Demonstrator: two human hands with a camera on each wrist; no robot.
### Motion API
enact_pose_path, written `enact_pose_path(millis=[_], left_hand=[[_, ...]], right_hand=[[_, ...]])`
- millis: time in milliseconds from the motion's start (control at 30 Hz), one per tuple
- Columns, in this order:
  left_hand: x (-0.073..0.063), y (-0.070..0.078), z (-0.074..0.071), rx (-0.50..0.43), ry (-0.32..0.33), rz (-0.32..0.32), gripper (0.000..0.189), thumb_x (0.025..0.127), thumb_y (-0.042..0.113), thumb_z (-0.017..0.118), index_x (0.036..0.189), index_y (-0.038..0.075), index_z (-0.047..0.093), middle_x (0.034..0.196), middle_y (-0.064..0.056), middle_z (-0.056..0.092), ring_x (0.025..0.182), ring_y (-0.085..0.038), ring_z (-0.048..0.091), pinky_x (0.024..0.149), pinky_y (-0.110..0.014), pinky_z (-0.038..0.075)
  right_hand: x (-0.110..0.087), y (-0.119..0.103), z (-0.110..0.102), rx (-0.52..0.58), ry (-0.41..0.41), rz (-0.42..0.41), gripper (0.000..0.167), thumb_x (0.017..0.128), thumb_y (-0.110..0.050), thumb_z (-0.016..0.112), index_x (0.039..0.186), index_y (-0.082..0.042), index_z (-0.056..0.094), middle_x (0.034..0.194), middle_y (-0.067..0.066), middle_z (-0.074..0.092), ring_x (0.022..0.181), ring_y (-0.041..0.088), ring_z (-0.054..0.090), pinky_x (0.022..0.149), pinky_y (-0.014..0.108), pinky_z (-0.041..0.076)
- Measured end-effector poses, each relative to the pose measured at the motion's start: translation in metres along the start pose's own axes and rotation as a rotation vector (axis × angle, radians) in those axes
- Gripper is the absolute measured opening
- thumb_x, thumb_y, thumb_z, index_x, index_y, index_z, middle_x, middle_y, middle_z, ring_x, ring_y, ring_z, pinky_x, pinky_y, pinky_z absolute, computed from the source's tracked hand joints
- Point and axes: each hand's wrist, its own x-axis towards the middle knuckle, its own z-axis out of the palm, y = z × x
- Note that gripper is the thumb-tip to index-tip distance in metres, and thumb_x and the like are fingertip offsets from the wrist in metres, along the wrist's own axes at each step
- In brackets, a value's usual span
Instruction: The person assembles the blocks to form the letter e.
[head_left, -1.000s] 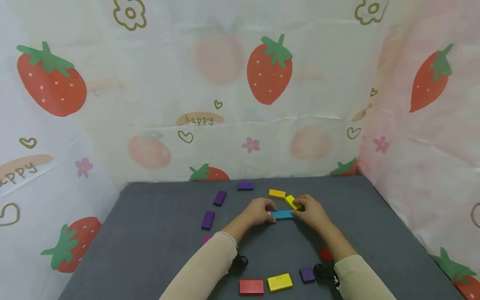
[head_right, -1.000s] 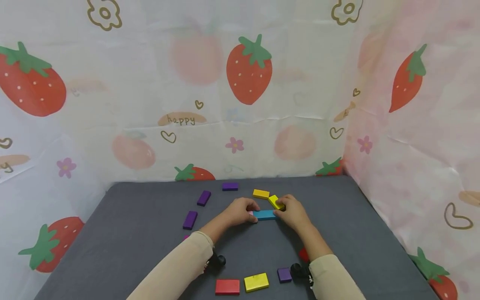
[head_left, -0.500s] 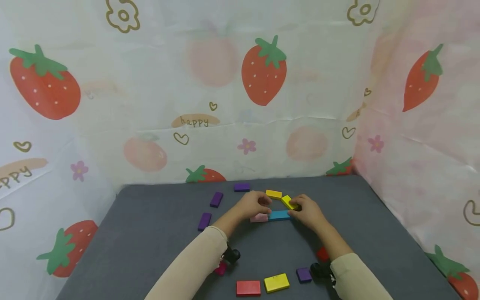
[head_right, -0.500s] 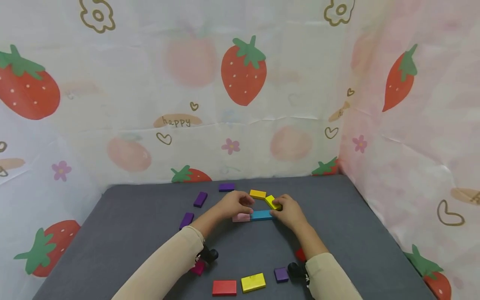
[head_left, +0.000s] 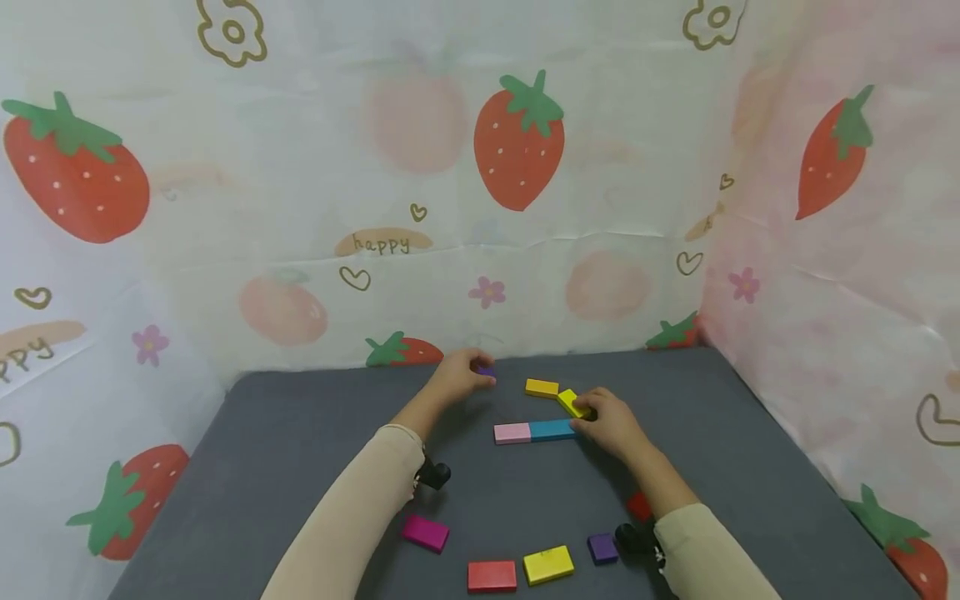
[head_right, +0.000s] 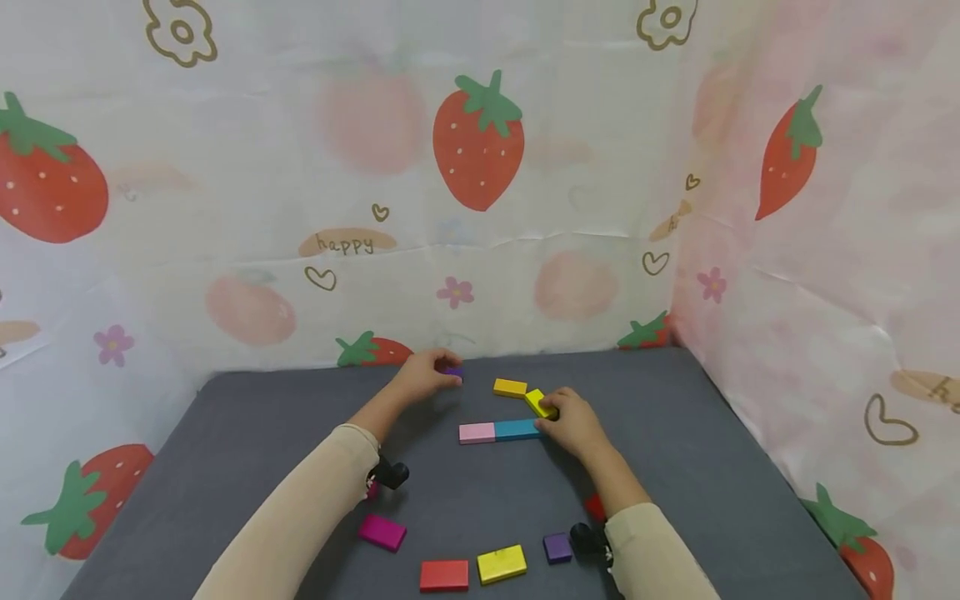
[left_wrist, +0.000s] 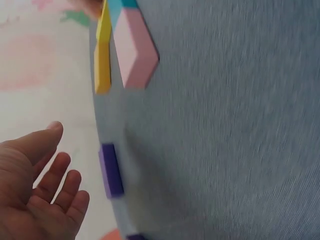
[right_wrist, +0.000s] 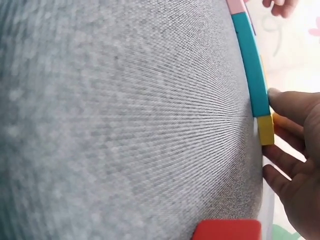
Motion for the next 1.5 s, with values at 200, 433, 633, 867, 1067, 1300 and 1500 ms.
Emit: enact_pose_path(millis=[200, 433, 633, 867, 1067, 1300, 1500], left_hand=[[0.009, -0.02, -0.012, 0.066, 0.063, -0.056, 0.041, 0.09, 0.018, 0.079, 0.128, 0.008, 0.068, 0.128, -0.013, 0.068, 0.12, -0.03, 0.06, 0.104, -0.046, 0.048], [0.014, -0.036, -0.011, 0.084, 0.063, -0.079, 0.045, 0.088, 0.015, 0.082, 0.129, 0.004, 0.067, 0.13, -0.014, 0.068, 0.123, -0.031, 0.061, 0.106, -0.045, 0.047], [0.014, -0.043, -0.005, 0.067, 0.048, -0.106, 0.048, 0.086, 0.011, 0.083, 0.13, 0.003, 0.066, 0.132, -0.013, 0.068, 0.125, -0.029, 0.061, 0.109, -0.043, 0.046], [0.015, -0.046, -0.001, 0.071, 0.059, -0.128, 0.048, 0.084, 0.006, 0.083, 0.129, 0.002, 0.067, 0.13, -0.015, 0.068, 0.123, -0.031, 0.062, 0.108, -0.044, 0.046], [0.018, -0.045, 0.0, 0.079, 0.08, -0.134, 0.046, 0.083, 0.004, 0.082, 0.127, 0.001, 0.067, 0.127, -0.016, 0.069, 0.121, -0.031, 0.063, 0.106, -0.043, 0.047], [0.023, -0.043, 0.003, 0.102, 0.104, -0.139, 0.042, 0.085, 0.004, 0.082, 0.124, 0.002, 0.069, 0.123, -0.015, 0.07, 0.116, -0.03, 0.064, 0.101, -0.043, 0.05], [0.025, -0.038, 0.005, 0.115, 0.116, -0.122, 0.037, 0.084, 0.002, 0.081, 0.119, 0.002, 0.07, 0.117, -0.016, 0.072, 0.11, -0.03, 0.066, 0.098, -0.044, 0.051]], right_hand=[[0.001, -0.002, 0.002, -0.002, 0.008, -0.007, 0.04, 0.092, -0.018, 0.078, 0.128, -0.002, 0.068, 0.129, 0.012, 0.061, 0.117, 0.034, 0.061, 0.098, 0.05, 0.051], [0.002, 0.0, 0.007, 0.005, 0.023, -0.002, 0.04, 0.092, -0.018, 0.078, 0.128, -0.003, 0.069, 0.128, 0.01, 0.061, 0.117, 0.032, 0.06, 0.099, 0.05, 0.05], [-0.001, 0.001, 0.011, -0.006, 0.036, -0.001, 0.038, 0.092, -0.018, 0.078, 0.126, -0.004, 0.07, 0.125, 0.009, 0.062, 0.115, 0.031, 0.062, 0.097, 0.049, 0.051], [-0.001, 0.002, 0.013, -0.011, 0.038, 0.007, 0.039, 0.092, -0.018, 0.078, 0.127, -0.005, 0.069, 0.125, 0.008, 0.062, 0.115, 0.031, 0.062, 0.097, 0.049, 0.051], [0.001, 0.002, 0.011, -0.013, 0.038, 0.009, 0.039, 0.092, -0.019, 0.079, 0.127, -0.005, 0.069, 0.125, 0.008, 0.062, 0.115, 0.031, 0.062, 0.097, 0.049, 0.051], [0.003, 0.002, 0.008, -0.02, 0.042, 0.009, 0.04, 0.091, -0.019, 0.079, 0.127, -0.005, 0.07, 0.124, 0.008, 0.062, 0.114, 0.031, 0.062, 0.097, 0.049, 0.051], [0.002, 0.005, 0.007, -0.016, 0.042, 0.029, 0.039, 0.091, -0.019, 0.079, 0.127, -0.005, 0.07, 0.124, 0.008, 0.062, 0.115, 0.03, 0.062, 0.098, 0.049, 0.051]])
